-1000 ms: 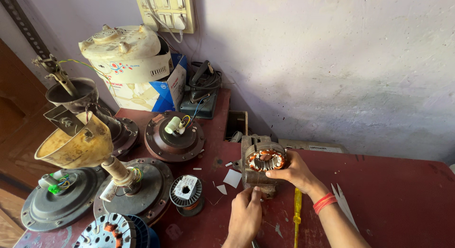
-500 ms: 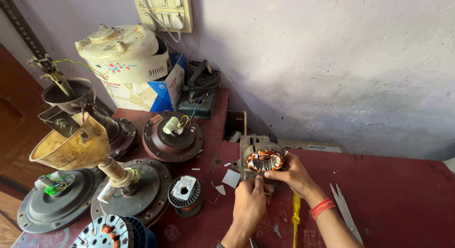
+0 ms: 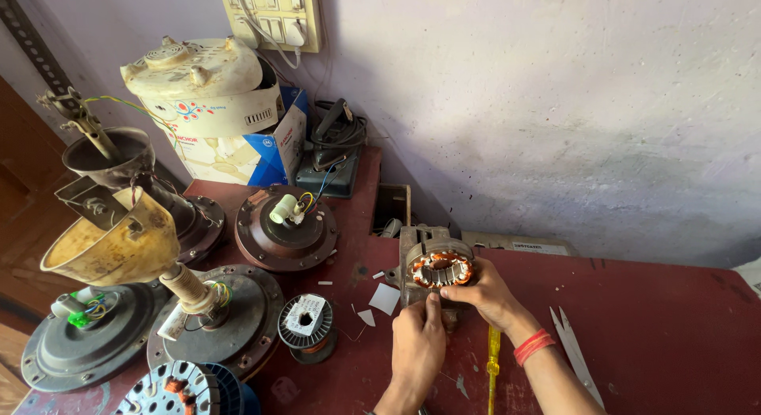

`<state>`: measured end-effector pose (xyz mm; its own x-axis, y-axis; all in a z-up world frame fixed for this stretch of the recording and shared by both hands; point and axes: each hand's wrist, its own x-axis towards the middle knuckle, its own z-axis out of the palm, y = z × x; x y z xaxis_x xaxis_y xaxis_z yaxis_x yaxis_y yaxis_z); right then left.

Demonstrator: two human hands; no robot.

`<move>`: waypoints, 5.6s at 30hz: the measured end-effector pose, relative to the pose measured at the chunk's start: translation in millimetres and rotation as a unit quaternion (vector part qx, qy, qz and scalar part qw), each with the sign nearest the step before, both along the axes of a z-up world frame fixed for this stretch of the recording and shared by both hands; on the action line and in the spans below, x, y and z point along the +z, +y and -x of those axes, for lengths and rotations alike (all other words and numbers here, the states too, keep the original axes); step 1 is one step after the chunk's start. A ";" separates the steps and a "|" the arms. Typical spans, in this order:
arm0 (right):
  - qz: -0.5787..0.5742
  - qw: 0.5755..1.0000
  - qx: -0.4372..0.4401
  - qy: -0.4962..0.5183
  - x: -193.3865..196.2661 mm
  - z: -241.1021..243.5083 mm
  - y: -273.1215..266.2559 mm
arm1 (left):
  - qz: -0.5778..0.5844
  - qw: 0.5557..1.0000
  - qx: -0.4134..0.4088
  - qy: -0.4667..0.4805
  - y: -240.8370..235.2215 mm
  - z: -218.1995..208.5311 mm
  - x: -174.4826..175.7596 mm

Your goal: The person winds copper wire into the slots of a motor stator held in a bench vise. They use a yellow-handled screwdriver to push the wire into place and repeatedly adjust the stator orientation to continue winding.

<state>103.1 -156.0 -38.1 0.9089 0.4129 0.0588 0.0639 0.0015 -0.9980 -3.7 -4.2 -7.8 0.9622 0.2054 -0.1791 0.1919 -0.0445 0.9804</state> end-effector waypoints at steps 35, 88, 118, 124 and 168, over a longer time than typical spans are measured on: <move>-0.138 0.986 -0.021 0.087 -27.2 5.3 2.3 | -0.227 0.945 0.106 -0.212 37.8 -7.6 4.4; -0.041 0.918 -0.323 0.227 -50.2 109.7 -74.2 | 0.185 0.946 -0.168 -0.207 48.0 -70.2 -40.4; -0.130 0.980 -0.150 0.022 15.6 -50.7 19.9 | 0.101 0.936 -0.217 -0.256 55.3 -87.7 -44.1; -0.098 0.985 -0.140 0.010 17.8 -50.0 19.0 | 0.143 0.935 -0.224 -0.234 53.7 -87.9 -47.0; -0.221 0.914 -0.283 -0.187 65.5 -24.5 5.9 | 0.194 0.919 -0.261 -0.224 51.7 -87.7 -45.6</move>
